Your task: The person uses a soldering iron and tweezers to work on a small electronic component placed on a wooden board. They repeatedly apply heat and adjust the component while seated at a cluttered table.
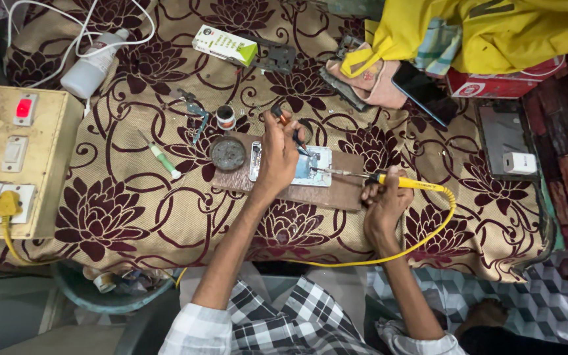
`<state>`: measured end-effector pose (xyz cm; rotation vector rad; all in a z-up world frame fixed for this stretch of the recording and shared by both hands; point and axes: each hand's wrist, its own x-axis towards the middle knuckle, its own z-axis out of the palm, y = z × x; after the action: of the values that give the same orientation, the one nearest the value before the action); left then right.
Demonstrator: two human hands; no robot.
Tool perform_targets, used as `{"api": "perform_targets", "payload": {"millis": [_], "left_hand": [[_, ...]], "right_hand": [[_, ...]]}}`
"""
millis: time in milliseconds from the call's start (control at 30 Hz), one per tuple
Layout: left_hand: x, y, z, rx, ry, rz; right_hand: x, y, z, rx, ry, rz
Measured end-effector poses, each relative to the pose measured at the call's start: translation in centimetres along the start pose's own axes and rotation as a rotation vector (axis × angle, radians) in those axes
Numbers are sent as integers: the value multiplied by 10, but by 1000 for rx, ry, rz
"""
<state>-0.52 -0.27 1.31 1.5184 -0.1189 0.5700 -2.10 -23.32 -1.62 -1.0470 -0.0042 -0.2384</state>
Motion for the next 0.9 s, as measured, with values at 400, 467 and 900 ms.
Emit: {"api": "perform_targets", "payload": {"millis": [400, 467, 900], "left_hand": [[0, -10, 0, 24, -21, -27], [5, -6, 1, -7, -8, -85], [5, 7, 0, 91, 24, -159]], "right_hand": [[2, 6, -11, 47, -72, -41], [5, 6, -8, 1, -71, -32], [3, -3, 4, 21, 36, 49]]}}
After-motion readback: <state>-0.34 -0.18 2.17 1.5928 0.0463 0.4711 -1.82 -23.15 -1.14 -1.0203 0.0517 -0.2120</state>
